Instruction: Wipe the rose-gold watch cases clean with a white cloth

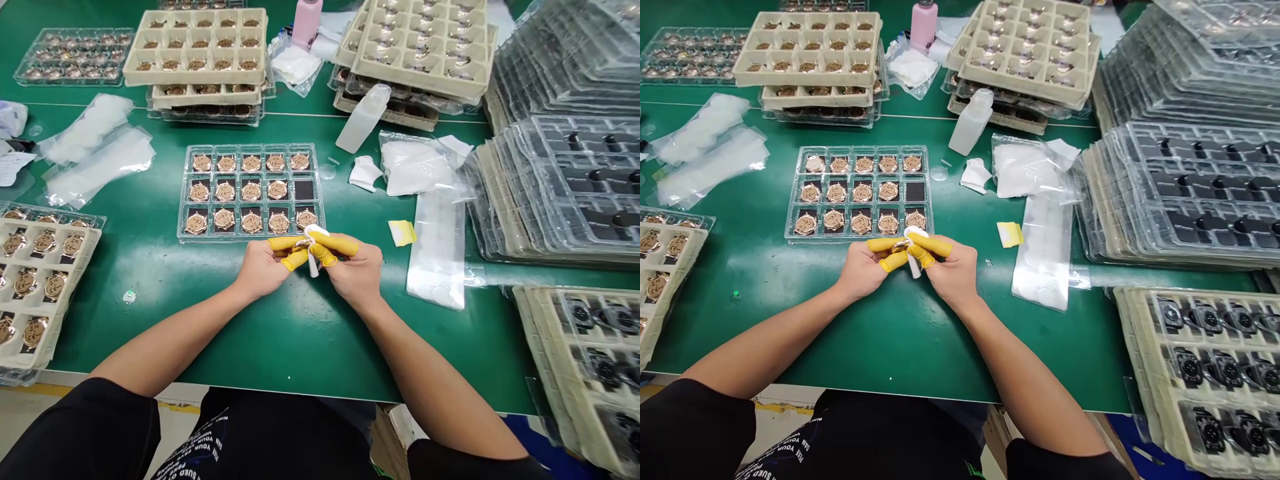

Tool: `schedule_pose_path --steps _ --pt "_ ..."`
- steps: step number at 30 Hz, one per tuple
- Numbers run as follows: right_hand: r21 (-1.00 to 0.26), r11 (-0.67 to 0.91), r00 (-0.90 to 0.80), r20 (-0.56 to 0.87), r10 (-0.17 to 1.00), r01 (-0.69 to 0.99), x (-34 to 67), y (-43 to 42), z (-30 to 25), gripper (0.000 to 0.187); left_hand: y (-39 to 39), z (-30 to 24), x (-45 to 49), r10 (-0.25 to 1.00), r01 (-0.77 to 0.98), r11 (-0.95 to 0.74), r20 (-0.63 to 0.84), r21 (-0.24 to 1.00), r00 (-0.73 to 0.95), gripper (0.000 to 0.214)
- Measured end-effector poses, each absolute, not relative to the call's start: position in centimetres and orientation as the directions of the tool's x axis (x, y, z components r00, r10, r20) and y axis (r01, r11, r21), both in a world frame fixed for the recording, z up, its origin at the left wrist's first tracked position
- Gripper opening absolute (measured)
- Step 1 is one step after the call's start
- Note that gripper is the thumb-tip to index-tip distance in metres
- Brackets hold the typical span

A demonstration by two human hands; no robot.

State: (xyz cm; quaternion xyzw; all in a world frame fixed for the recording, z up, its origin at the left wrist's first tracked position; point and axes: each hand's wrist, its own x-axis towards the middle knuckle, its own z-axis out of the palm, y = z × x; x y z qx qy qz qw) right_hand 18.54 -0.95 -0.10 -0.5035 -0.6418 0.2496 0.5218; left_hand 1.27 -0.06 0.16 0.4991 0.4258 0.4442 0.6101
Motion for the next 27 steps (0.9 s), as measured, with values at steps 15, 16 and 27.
schedule_pose_path --steps 15,16,27 --pt "-0.997 0.047 0.304 0.026 0.952 -0.062 21.8 2.1 -0.9 0.039 0.7 1.8 1.0 0.912 -0.282 0.400 -0.348 0.872 0.218 0.046" --pt "-0.996 0.038 0.298 0.010 0.955 -0.086 21.6 1.9 -0.8 0.041 0.8 1.8 1.0 0.908 -0.293 0.410 -0.358 0.864 0.217 0.047" --pt "-0.994 0.093 0.193 0.103 0.976 0.059 19.0 -0.3 -0.1 0.030 0.8 1.0 1.1 0.956 -0.339 0.282 -0.232 0.898 0.179 0.036"
